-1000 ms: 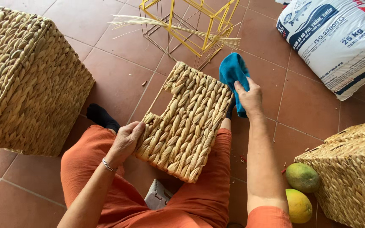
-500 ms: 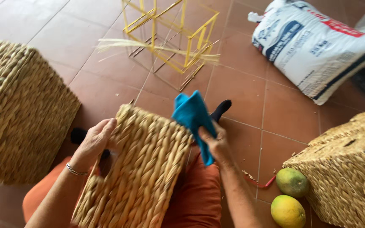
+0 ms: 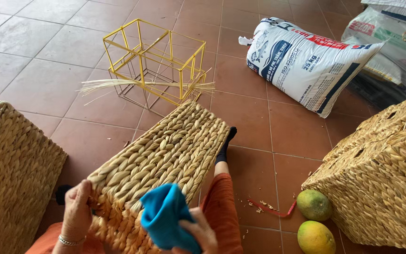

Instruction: The person sits on the floor and wipes a woven water-hyacinth basket with a blue cloth, turning it to clean its sides. They then use scissors to trim the protruding straw ends sticking out from the basket's woven walls and rim.

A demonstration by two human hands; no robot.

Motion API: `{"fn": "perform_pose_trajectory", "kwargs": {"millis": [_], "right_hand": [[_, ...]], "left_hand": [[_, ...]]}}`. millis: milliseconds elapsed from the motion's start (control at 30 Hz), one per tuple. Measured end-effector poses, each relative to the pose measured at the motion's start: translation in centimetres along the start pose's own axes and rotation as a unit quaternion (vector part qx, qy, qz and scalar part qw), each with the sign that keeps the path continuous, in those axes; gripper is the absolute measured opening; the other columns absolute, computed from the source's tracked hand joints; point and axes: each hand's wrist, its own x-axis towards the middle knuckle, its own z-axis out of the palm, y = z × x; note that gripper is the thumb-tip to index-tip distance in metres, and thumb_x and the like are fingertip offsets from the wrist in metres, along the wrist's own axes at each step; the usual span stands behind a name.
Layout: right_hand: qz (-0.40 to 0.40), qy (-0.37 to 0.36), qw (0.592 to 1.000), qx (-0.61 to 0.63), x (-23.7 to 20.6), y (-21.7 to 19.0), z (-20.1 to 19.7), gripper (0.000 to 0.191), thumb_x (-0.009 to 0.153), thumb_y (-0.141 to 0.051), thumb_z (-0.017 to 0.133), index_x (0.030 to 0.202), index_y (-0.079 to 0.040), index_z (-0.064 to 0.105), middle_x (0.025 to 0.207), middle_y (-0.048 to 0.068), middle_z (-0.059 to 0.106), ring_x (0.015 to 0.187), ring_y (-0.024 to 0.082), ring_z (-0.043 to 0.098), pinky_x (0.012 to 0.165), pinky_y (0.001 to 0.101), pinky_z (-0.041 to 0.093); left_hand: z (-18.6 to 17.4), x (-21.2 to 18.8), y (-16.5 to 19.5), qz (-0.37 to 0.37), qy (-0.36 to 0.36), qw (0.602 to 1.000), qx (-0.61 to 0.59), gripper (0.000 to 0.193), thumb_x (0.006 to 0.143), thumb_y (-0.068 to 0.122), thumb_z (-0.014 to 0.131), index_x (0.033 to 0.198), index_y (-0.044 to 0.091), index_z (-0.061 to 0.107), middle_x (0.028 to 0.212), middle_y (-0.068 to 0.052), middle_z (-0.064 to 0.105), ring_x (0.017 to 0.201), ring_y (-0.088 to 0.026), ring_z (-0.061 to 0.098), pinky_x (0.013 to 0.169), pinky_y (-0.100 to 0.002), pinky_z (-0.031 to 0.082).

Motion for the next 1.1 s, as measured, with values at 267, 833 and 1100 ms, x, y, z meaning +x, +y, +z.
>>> {"fn": "perform_pose_trajectory", "kwargs": {"millis": [267, 833, 1100], "right_hand": [[0.106, -0.165, 0.981, 0.009, -4.6, 2.8, 3.9, 0.041, 0.092, -0.026, 0.083, 0.123, -0.002, 0.072, 0.118, 0.018, 0.068, 0.108, 0.037, 0.064, 0.097, 0.0478, 0.053], [0.024, -0.096, 0.826, -0.556, 9.8, 20.8, -3.2, 0.022, 0.096, -0.012, 0.069, 0.118, -0.013, 0.067, 0.097, 0.015, 0.064, 0.092, 0.035, 0.057, 0.074, 0.0474, 0.049], [0.094, -0.236, 0.836, -0.487, 6.2, 15.5, 5.6, 0.047, 0.096, -0.034, 0.073, 0.137, -0.015, 0.059, 0.104, 0.018, 0.059, 0.095, 0.033, 0.055, 0.069, 0.0471, 0.050]], "left_hand": [[-5.0, -4.4, -9.9, -0.162, 0.018, 0.987, 0.010, 0.033, 0.102, 0.024, 0.058, 0.121, -0.002, 0.065, 0.107, -0.008, 0.065, 0.103, -0.015, 0.058, 0.091, -0.031, 0.044], [-5.5, -1.9, -10.8, -0.121, 0.043, 0.836, 0.533, 0.044, 0.102, 0.053, 0.056, 0.096, 0.015, 0.077, 0.083, -0.014, 0.073, 0.081, -0.030, 0.070, 0.074, -0.041, 0.054], [-6.2, -2.0, -11.4, -0.193, 0.078, 0.891, 0.404, 0.043, 0.099, 0.051, 0.057, 0.102, 0.013, 0.078, 0.085, -0.008, 0.077, 0.082, -0.020, 0.070, 0.079, -0.036, 0.054]]}}
